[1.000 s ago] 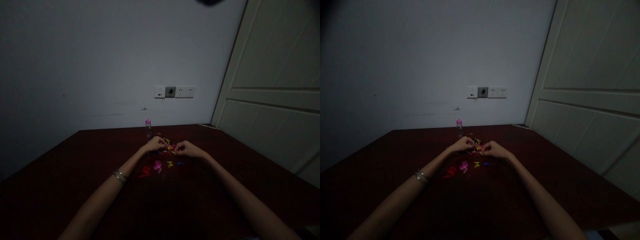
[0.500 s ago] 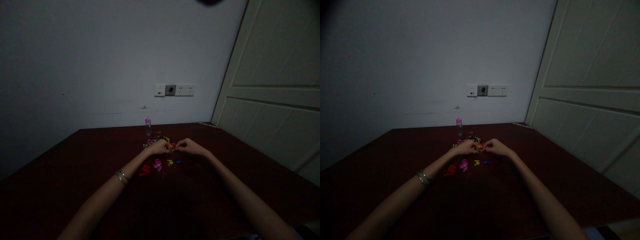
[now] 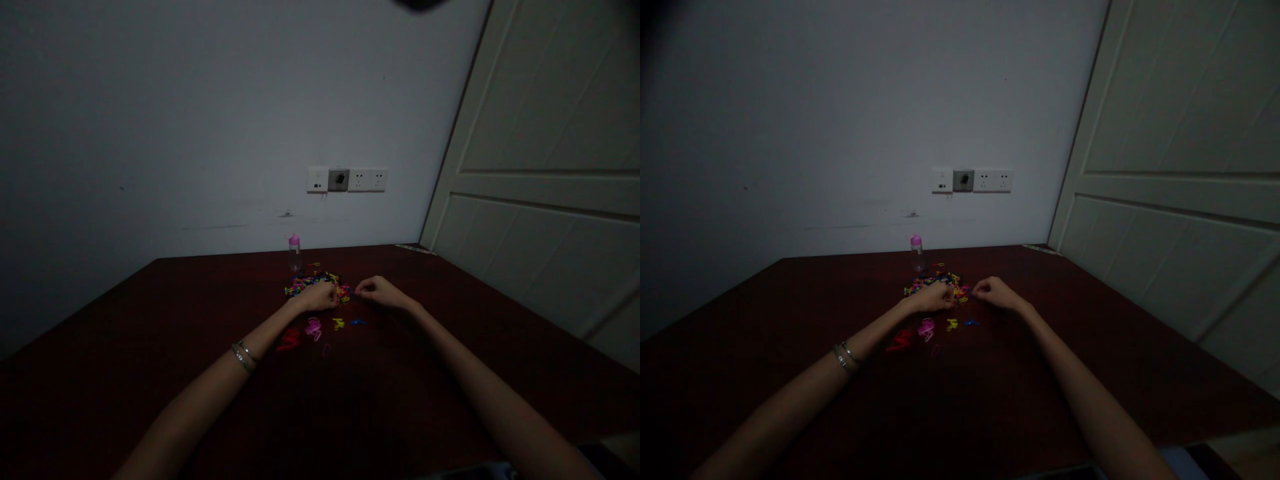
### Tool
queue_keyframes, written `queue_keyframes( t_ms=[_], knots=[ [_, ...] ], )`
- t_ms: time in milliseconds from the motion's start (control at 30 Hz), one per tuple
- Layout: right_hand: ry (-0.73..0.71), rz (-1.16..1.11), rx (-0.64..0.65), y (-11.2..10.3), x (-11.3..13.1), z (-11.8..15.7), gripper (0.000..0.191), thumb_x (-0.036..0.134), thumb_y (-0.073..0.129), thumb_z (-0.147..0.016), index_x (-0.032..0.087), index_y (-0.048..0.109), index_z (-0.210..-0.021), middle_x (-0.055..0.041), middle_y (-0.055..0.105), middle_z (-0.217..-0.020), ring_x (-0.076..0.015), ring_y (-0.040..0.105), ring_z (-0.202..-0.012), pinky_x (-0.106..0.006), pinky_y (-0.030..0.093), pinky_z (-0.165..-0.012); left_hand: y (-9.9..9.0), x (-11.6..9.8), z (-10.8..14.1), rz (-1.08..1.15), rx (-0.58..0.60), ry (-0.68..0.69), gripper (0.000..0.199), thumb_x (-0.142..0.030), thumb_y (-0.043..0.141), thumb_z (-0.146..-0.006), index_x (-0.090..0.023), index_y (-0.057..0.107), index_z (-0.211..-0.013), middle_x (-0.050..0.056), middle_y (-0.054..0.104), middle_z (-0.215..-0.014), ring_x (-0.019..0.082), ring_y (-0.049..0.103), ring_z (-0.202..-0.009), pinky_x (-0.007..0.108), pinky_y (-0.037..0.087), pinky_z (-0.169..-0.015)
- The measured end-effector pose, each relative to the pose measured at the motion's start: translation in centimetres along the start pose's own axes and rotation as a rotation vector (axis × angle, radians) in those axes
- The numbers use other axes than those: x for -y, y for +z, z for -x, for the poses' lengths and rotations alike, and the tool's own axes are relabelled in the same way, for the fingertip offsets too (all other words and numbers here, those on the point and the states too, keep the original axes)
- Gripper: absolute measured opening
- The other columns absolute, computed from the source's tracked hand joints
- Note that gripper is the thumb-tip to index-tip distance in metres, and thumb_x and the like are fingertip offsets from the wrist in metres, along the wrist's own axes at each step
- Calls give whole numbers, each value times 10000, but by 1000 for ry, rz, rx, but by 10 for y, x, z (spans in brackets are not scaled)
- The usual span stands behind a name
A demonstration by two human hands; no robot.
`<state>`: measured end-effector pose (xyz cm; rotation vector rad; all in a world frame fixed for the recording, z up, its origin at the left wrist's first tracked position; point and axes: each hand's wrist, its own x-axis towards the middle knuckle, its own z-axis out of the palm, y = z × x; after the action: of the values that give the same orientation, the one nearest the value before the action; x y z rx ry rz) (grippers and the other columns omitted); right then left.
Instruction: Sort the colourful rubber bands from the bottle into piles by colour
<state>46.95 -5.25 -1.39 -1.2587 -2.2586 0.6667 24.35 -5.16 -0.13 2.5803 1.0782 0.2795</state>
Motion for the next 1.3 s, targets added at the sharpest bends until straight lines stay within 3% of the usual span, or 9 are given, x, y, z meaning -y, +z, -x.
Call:
queue_keyframes(
  t_ms=[300, 533, 700, 967, 1133, 1300],
  knots=[
    [10, -2, -34, -1, -9, 0, 258, 284, 514, -711, 103, 672, -805, -51, 660, -743, -140, 563, -661, -233, 420, -617, 3, 9, -3, 56, -32, 60, 144, -198, 572, -654, -148, 635, -774, -7, 566, -646, 101, 483, -576, 192, 295, -505],
    [36, 12, -53, -1, -8, 0, 266, 283, 508, -708, 109, 675, -822, -44, 652, -730, -130, 545, -635, -225, 408, -590, 9, 9, -5, 50, -20, 95, 165, -97, 480, -640, -139, 628, -699, -5, 565, -615, 93, 465, -558, 189, 306, -530],
    [30, 17, -75, -2, -12, 1, 263, 278, 505, -703, 107, 673, -811, -45, 652, -730, -133, 545, -644, -225, 406, -594, 3, 5, -4, 85, -40, 97, 176, -119, 475, -660, -122, 641, -718, -5, 555, -608, 85, 447, -549, 187, 295, -520],
    [46, 11, -132, -7, -20, 1, 279, 276, 497, -700, 101, 677, -821, -48, 656, -729, -137, 553, -639, -222, 410, -582, 0, -23, -5, 310, -32, 107, 209, -203, 523, -697, -98, 653, -823, -22, 490, -561, 71, 383, -506, 179, 267, -472],
    [46, 25, -150, -10, -21, 2, 245, 256, 517, -691, 115, 684, -801, -47, 676, -754, -154, 581, -688, -222, 431, -629, 12, -51, -19, 260, 28, 171, 191, -206, 541, -713, -104, 662, -820, -30, 495, -556, 63, 403, -513, 177, 289, -507],
    [57, 26, -159, -11, -22, 3, 235, 250, 511, -705, 111, 677, -793, -59, 679, -752, -163, 596, -688, -226, 436, -614, 28, -63, -33, 217, 64, 248, 251, -276, 589, -718, -124, 666, -903, -35, 496, -565, 67, 427, -529, 177, 294, -518]
  ],
)
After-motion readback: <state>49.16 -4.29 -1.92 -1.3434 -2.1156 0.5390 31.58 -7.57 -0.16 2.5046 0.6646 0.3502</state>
